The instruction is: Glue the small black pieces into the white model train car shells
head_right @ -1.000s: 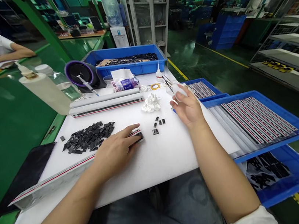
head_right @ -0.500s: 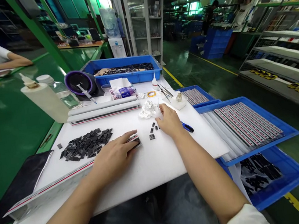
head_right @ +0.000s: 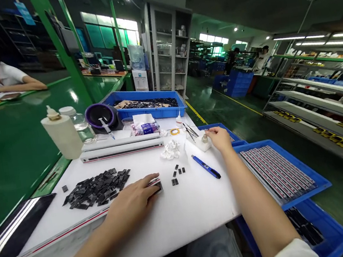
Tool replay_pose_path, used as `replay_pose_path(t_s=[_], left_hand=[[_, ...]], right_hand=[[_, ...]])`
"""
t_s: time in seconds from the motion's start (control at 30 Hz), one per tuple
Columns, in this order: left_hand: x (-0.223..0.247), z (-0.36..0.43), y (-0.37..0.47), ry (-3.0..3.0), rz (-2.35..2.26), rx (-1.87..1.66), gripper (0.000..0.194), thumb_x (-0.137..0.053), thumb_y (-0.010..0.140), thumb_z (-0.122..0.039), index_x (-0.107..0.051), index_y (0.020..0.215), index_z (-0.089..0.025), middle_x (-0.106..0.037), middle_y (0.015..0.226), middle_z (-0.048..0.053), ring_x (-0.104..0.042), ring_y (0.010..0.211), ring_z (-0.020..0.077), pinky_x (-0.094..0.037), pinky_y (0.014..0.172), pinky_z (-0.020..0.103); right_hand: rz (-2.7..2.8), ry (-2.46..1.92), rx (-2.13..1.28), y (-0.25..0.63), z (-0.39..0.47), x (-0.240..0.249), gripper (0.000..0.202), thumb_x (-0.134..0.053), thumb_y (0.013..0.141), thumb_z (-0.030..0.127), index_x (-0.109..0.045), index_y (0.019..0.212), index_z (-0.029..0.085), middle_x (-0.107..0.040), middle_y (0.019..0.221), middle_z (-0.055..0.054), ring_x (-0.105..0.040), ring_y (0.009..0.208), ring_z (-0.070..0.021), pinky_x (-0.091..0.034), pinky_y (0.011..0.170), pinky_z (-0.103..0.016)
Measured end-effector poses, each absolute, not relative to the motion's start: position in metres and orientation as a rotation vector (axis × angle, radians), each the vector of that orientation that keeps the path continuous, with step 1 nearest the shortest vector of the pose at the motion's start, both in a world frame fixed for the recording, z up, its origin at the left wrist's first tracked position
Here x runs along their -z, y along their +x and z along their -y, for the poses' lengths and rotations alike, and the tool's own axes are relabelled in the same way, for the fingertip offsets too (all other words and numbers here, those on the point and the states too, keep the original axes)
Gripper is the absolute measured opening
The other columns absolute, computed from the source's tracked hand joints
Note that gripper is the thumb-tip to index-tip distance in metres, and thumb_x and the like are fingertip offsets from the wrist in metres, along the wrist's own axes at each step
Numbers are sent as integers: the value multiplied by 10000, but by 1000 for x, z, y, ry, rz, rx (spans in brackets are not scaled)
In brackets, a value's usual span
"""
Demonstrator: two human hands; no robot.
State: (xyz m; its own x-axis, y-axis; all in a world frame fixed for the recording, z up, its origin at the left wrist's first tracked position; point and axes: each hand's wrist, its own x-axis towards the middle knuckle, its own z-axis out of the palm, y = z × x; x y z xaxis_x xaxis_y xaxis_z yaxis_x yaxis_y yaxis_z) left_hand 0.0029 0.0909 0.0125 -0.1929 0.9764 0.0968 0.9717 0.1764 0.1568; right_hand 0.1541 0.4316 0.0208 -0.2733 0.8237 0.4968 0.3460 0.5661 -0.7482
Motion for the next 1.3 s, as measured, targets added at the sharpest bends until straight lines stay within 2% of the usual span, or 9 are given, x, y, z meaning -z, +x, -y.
replay_pose_path(t_s=[0.2, 0.37, 0.5, 0.67, 0.8, 0.9, 0.97, 1.07, 1.3], left_hand=[[-8, -88, 2, 1982, -2388, -309, 356, -398, 924, -168, -709, 1058, -278, -516, 1444, 10, -600, 1165, 247, -491, 952, 443], [-9, -85, 3, 1960, -2393, -320, 355, -392, 927, -174, -711, 1046, -274, -524, 1436, 14, -611, 1140, 247, -494, 936, 448], [-9, -86, 2, 1957, -2387, -328, 360, -388, 924, -171, -717, 1033, -271, -522, 1438, 14, -608, 1146, 256, -489, 945, 456], [-7, -86, 2, 1975, -2381, -345, 370, -385, 923, -157, -717, 1052, -259, -526, 1433, 36, -608, 1146, 266, -488, 940, 460], [-8, -86, 4, 2014, -2390, -353, 349, -389, 935, -172, -714, 1036, -249, -534, 1420, 46, -617, 1114, 270, -494, 907, 457], [-9, -87, 5, 2008, -2380, -364, 323, -409, 937, -191, -714, 1027, -246, -532, 1417, 43, -615, 1111, 265, -489, 904, 444], [-10, -87, 6, 2000, -2382, -364, 317, -414, 939, -198, -715, 1027, -248, -533, 1414, 40, -614, 1109, 262, -487, 903, 436], [-9, -87, 6, 2000, -2391, -347, 320, -414, 938, -195, -715, 1029, -250, -528, 1417, 34, -616, 1103, 262, -488, 893, 429], [-6, -87, 6, 2042, -2389, -350, 314, -403, 961, -218, -704, 1047, -247, -535, 1407, 39, -613, 1108, 256, -491, 900, 432]], right_hand=[[1844, -1089, -552, 147, -426, -23, 262, -621, 739, 372, -740, 827, 156, -660, 715, -48, -574, 682, -186, -415, 678, -325], [1906, -1090, -623, 144, -426, -23, 280, -678, 642, 410, -740, 761, 164, -639, 622, -26, -563, 622, -189, -407, 650, -317], [1806, -1071, -583, 142, -422, -26, 302, -616, 678, 448, -713, 734, 169, -643, 645, -42, -558, 656, -201, -403, 670, -325], [1664, -1011, -632, 144, -408, -37, 246, -701, 549, 422, -625, 594, 192, -589, 584, -18, -515, 622, -185, -399, 651, -325], [1336, -958, -663, 160, -377, -49, 290, -536, 725, 497, -525, 766, 210, -432, 624, 41, -393, 578, -135, -364, 579, -299], [1198, -909, -812, 170, -332, -47, 239, -466, 772, 469, -401, 751, 239, -306, 606, 77, -289, 492, -102, -298, 478, -259], [1187, -840, -970, 170, -293, -36, 261, -551, 747, 433, -387, 710, 233, -314, 590, 82, -296, 474, -87, -287, 455, -243], [1219, -656, -1275, 161, -241, -12, 280, -692, 742, 364, -472, 683, 201, -373, 583, 74, -310, 487, -71, -266, 461, -234], [1594, -611, -1218, 143, -205, 10, 288, -695, 812, 372, -551, 642, 190, -378, 606, 55, -380, 563, -102, -347, 548, -272]])
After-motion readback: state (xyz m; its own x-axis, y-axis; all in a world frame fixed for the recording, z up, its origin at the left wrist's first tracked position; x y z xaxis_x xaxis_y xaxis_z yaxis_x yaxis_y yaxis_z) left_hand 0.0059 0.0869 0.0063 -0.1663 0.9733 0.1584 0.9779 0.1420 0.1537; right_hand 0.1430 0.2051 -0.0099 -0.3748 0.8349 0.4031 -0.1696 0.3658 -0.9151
